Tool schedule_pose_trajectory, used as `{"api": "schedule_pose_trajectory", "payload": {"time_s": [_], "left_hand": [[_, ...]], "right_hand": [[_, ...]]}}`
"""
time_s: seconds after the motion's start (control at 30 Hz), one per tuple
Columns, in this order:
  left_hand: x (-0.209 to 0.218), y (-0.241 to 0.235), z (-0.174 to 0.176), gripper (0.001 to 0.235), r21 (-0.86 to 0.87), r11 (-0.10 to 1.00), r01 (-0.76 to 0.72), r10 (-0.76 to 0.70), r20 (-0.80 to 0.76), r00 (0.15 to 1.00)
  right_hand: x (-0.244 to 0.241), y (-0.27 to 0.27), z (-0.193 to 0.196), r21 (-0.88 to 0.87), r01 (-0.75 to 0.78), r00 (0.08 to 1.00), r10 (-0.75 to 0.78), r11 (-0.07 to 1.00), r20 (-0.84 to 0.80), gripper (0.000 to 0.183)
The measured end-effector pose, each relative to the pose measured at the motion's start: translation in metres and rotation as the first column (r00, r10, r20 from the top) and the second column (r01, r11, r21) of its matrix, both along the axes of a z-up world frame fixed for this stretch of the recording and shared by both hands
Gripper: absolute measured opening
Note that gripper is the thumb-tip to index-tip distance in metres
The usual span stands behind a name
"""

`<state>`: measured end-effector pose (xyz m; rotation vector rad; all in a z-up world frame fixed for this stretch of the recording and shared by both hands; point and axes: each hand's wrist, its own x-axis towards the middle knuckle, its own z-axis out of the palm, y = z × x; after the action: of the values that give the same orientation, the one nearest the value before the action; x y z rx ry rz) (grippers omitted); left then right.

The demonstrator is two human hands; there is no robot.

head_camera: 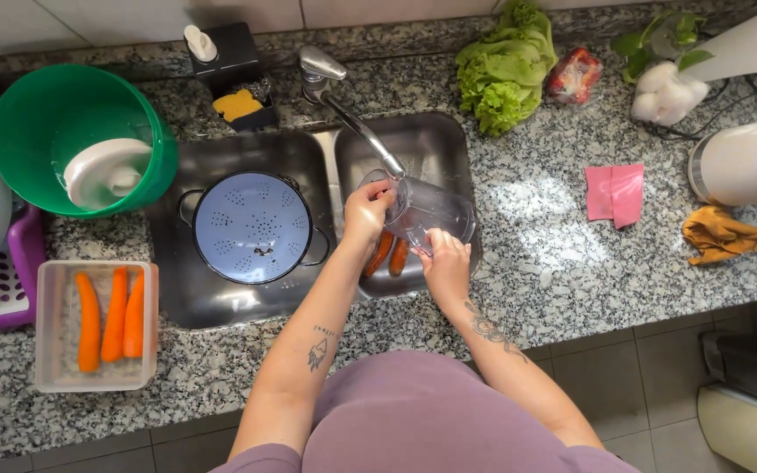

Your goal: The person retrieves a pink cloth from a drawer and wipes a black immersion blender and a white blender base on the countertop. They then rinse a clear blender jar under the tap and wipe it dry with the cloth before placing it on the counter.

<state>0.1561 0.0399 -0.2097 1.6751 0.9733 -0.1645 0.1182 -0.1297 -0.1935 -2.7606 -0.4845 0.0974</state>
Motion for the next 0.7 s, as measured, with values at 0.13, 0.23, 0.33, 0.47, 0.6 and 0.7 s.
{"api": "schedule_pose_trajectory", "payload": {"time_s": [0.13, 0.23, 0.33, 0.47, 0.6, 0.7], "left_hand": [[-0.016, 0.005, 0.08, 0.023, 0.163, 0.98, 0.111, -0.111, -0.006, 0.994], [-0.027, 0.007, 0.094, 0.021, 0.327, 0.921, 0.212, -0.238, 0.043, 0.97], [-0.033, 0.007, 0.091, 0.02, 0.5, 0.829, 0.251, -0.342, 0.097, 0.935], [-0.037, -0.002, 0.082, 0.015, 0.437, 0.869, 0.233, -0.371, 0.262, 0.891], [-0.037, 0.005, 0.078, 0.014, 0.66, 0.702, 0.269, -0.518, 0.214, 0.828], [-0.037, 0.013, 0.076, 0.021, 0.675, 0.681, 0.284, -0.534, 0.192, 0.823]], "right_hand": [[-0.003, -0.004, -0.011, 0.007, 0.007, 1.0, -0.007, 1.0, 0.012, 0.032], [-0.001, -0.005, -0.017, 0.036, 0.037, 0.999, -0.037, 0.999, 0.018, 0.029], [-0.001, -0.009, -0.036, 0.069, 0.073, 0.997, -0.075, 0.995, 0.034, 0.028], [-0.001, -0.006, -0.015, 0.141, 0.107, 0.993, -0.113, 0.984, 0.033, 0.028], [0.003, -0.009, -0.026, 0.167, 0.142, 0.987, -0.152, 0.976, 0.049, 0.029], [0.006, -0.006, -0.024, 0.163, 0.129, 0.988, -0.141, 0.978, 0.063, 0.029]]}}
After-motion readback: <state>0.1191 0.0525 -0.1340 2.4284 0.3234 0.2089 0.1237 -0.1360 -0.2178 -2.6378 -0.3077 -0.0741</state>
